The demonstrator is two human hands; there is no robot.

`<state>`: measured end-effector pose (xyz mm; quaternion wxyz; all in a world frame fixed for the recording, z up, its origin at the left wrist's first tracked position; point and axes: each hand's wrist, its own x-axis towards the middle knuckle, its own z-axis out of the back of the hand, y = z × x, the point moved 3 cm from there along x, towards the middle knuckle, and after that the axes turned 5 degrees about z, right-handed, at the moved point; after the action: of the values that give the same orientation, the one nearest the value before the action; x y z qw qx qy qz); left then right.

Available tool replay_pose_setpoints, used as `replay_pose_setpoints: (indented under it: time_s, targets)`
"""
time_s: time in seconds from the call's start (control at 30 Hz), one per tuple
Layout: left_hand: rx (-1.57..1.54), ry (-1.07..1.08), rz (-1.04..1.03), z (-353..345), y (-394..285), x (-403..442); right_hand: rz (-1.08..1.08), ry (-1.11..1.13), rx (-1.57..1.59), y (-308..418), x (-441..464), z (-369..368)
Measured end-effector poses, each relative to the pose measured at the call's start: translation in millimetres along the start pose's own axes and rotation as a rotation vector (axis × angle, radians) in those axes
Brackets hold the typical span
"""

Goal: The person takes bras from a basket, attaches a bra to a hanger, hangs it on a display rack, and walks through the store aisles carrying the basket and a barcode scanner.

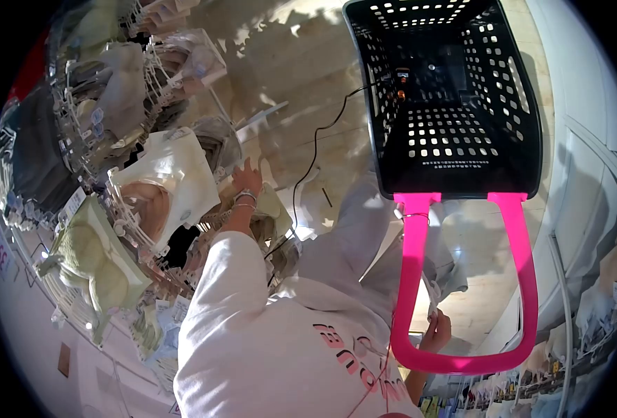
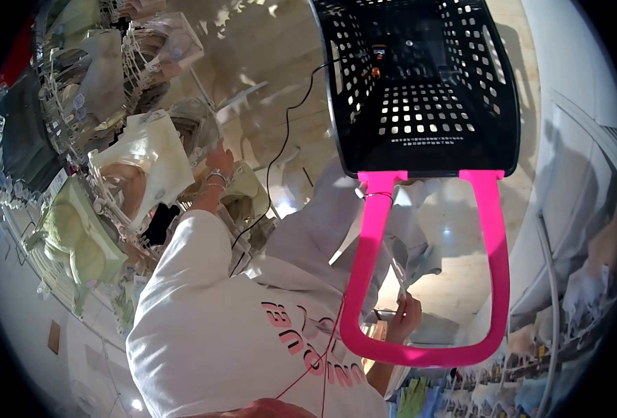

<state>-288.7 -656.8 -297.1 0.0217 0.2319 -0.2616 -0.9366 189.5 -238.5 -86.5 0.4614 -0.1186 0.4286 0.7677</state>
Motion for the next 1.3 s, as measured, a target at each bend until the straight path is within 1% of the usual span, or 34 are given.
replay_pose_setpoints:
  time_s: [0.03,0.1,0.13,0.2,0.27,0.3,0.37,0.4,0.43,0.47,0.53,0.57,0.6,0.63,0.67,0.7,0.77,0.83,0.87,0.97,1.0,1.07,1.13,1.17,1.2,1.23,1.27,1.3]
  targets:
    - [0.029,-0.024,-0.001,3.4,-1.5,8.3,-0.013,-0.011,-0.019,1.6,3.0,-1.3]
    - [0.065,-0.034,-0.097,10.6,-2.6,14.5,-0.041,-0.030,-0.054,6.7,6.6,-1.2]
    - [0.081,-0.041,-0.145,11.6,-2.0,14.3,-0.017,-0.040,-0.077,9.1,10.0,-1.5]
    - [-0.106,0.351,-0.105,-10.8,2.6,5.6,-0.037,-0.046,-0.050,18.7,13.1,-1.3]
    - [0.204,0.596,-0.338,-71.2,6.9,-18.0,-0.015,-0.068,-0.013,25.0,15.4,-0.1]
    - [-0.317,0.336,-0.743,-127.3,39.2,-34.2,-0.023,-0.071,0.000,20.4,12.1,-1.8]
    - [-0.384,0.231,-0.961,-164.1,29.1,-86.8,-0.039,-0.084,0.029,11.1,3.3,-6.8]
    - [-0.591,0.661,-0.432,-141.3,11.4,-118.1,0.012,-0.115,0.010,13.0,0.1,-6.4]
    - [-0.485,0.728,-0.349,-99.7,-11.2,-148.7,-0.065,-0.076,0.003,6.8,-4.6,-8.8]
    - [-0.373,0.707,-0.585,-109.6,-23.2,-167.1,-0.032,-0.191,0.253,4.4,-9.8,-12.3]
    - [-0.646,0.680,-0.426,-89.2,-37.1,-195.9,0.053,-0.242,0.287,22.6,-15.4,-2.4]
    - [-0.781,0.664,-0.347,-81.3,-39.9,-202.0,0.162,-0.262,0.055,62.4,-10.6,16.4]
    - [-0.787,0.658,-0.388,-93.1,-39.6,-191.9,0.132,-0.216,0.030,56.3,-20.8,19.2]
    - [-0.777,0.646,-0.336,-84.8,-37.7,-187.1,0.102,-0.169,0.004,47.1,-31.8,20.9]
    - [-0.768,0.632,-0.287,-73.7,-37.8,-181.9,0.105,-0.177,-0.012,46.4,-41.5,25.6]
    - [-0.761,0.618,-0.241,-61.8,-40.7,-176.9,0.139,-0.192,-0.014,47.1,-50.9,31.6]
    - [-0.793,0.646,-0.277,-32.1,-51.2,-166.5,0.257,-0.295,-0.087,42.1,-68.9,43.2]
    - [-0.820,0.673,-0.308,-0.3,-60.2,-162.5,0.239,-0.355,-0.090,35.7,-87.0,58.1]
    - [-0.864,0.624,-0.256,29.1,-64.9,-172.2,0.229,-0.381,-0.092,31.5,-97.8,66.6]
    - [-0.682,0.359,-0.558,91.6,-81.7,-203.4,0.291,-0.529,-0.138,19.9,-123.9,96.0]
    - [-0.495,0.348,-0.613,106.6,-90.4,-215.0,0.272,-0.552,-0.140,14.0,-132.4,107.2]
    - [-0.291,0.374,-0.894,106.9,-99.3,-238.3,0.188,-0.630,-0.147,-2.4,-152.4,131.6]
    - [0.490,0.157,-1.379,95.3,-120.4,-270.0,0.226,-0.745,0.024,-24.6,-173.4,160.4]
    - [0.358,0.273,-1.049,178.7,-118.6,-329.1,0.200,-0.795,0.027,-30.1,-185.6,176.7]
    - [0.475,0.191,-1.126,176.9,-128.4,-348.5,0.170,-0.838,0.028,-34.9,-200.1,197.6]
    - [0.544,0.209,-1.219,192.9,-148.1,-382.6,0.192,-0.913,0.052,-38.0,-215.2,219.5]
    - [0.614,0.232,-1.302,220.9,-160.1,-422.3,0.156,-0.927,0.059,-47.4,-227.6,239.4]
    - [0.680,0.258,-1.372,234.3,-174.0,-457.5,0.153,-0.952,0.061,-58.3,-242.3,260.3]
